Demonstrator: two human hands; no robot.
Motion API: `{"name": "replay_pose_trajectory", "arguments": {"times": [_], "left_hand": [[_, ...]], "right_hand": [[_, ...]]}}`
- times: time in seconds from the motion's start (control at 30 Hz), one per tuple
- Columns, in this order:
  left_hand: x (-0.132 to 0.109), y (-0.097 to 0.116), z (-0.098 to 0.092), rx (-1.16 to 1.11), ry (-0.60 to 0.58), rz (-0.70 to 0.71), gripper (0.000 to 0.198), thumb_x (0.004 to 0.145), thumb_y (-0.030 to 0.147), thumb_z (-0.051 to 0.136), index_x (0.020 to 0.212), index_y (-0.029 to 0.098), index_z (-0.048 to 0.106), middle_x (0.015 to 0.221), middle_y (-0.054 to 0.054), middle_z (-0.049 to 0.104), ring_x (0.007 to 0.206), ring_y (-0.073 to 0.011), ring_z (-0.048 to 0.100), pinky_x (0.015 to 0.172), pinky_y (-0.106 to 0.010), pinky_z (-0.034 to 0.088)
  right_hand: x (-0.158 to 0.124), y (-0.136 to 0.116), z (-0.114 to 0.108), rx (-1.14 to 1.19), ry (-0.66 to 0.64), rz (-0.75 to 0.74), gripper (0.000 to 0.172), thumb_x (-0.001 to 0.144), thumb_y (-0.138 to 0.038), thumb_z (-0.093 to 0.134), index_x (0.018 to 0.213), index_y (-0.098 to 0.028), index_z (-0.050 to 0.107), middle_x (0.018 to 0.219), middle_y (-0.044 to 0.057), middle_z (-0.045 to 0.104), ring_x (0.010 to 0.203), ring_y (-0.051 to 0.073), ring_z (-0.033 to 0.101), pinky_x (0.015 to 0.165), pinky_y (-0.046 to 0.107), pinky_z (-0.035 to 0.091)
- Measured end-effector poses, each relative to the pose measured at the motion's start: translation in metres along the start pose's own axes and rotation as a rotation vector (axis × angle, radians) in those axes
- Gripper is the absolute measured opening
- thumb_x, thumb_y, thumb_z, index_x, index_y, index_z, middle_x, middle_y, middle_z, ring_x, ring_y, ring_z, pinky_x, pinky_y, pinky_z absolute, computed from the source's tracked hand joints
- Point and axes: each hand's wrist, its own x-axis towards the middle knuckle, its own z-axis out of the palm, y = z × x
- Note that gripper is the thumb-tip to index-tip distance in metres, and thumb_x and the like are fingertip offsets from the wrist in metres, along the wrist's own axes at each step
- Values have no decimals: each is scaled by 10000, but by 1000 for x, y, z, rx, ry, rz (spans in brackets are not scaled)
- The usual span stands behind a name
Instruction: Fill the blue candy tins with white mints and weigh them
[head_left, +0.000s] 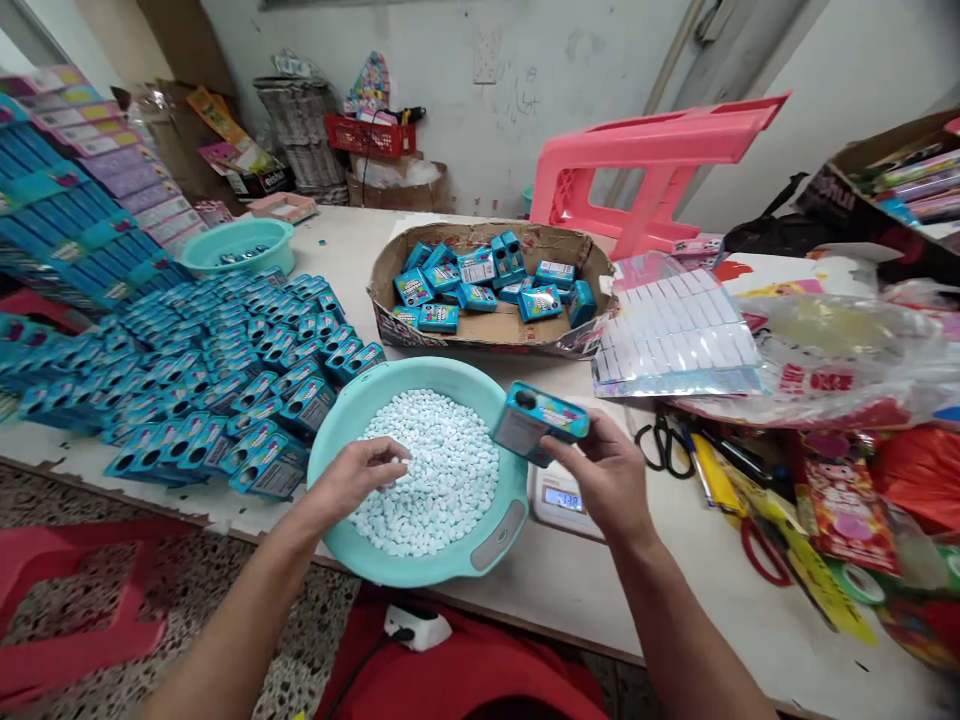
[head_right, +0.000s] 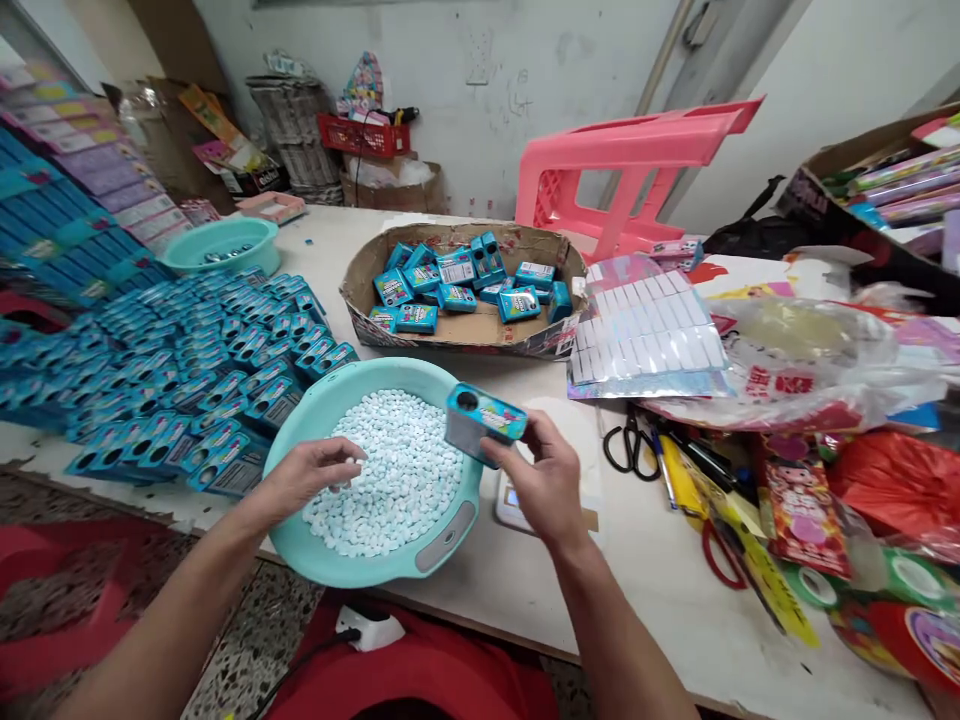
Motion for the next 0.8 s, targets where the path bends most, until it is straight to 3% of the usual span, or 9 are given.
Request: {"name": "replay_pose_trajectory", "arguments": {"times": [0.1, 0.2, 0.3, 0.4, 0.5, 0.67, 0.8], "left_hand": [[-6, 25, -15, -114, 77, 64, 283, 770, 382, 602, 920, 146, 645, 706, -11, 594, 650, -137, 550, 590, -245, 446], [-10, 54, -21, 85, 104, 252, 212, 817, 330, 565, 903, 169, 671, 805, -28, 630, 745, -143, 561, 675, -254, 447], [-7, 69, -17, 339, 20, 410, 183, 845, 247, 512, 880, 182, 679, 861, -40, 638, 822, -160, 565, 751, -277, 439], [-1, 70, -10, 432, -50, 494, 183, 846, 201, 501, 918, 186, 669, 871, -44, 637, 853, -171, 568, 781, -293, 439], [3, 65, -8, 357, -31, 518, 192, 854, 200, 504, 971, 191, 655, 919, -46, 643, 898, -171, 575, 809, -295, 442], [2, 57, -13, 187, -2, 462, 159, 835, 218, 543, 927, 185, 668, 913, -42, 652, 888, -168, 583, 816, -301, 451], [-3, 38, -16, 3, 107, 351, 158, 829, 259, 554, 905, 164, 655, 914, -47, 654, 871, -165, 591, 792, -292, 471]], "right_hand": [[-8, -8, 32, -89, -202, -44, 285, 739, -323, 716, 993, -224, 634, 948, 39, 643, 878, 208, 598, 796, 339, 492], [-16, -5, 56, -196, -334, -82, 256, 762, -307, 697, 997, -225, 633, 945, 36, 637, 870, 203, 578, 788, 326, 468], [-22, 2, 68, -221, -389, -94, 246, 772, -286, 686, 1004, -228, 628, 937, 31, 631, 855, 200, 572, 776, 321, 457], [-24, 5, 70, -225, -401, -93, 243, 769, -265, 688, 1001, -227, 625, 932, 28, 627, 852, 197, 571, 777, 320, 452], [-22, 5, 68, -220, -406, -94, 253, 765, -264, 695, 1005, -225, 624, 925, 27, 629, 851, 195, 574, 775, 321, 453], [-19, 4, 69, -193, -415, -104, 264, 764, -294, 696, 1013, -236, 629, 951, 28, 643, 877, 202, 581, 788, 329, 455], [-19, 5, 68, -164, -428, -71, 283, 765, -325, 695, 1025, -232, 632, 978, 33, 647, 902, 208, 582, 808, 334, 457]]}}
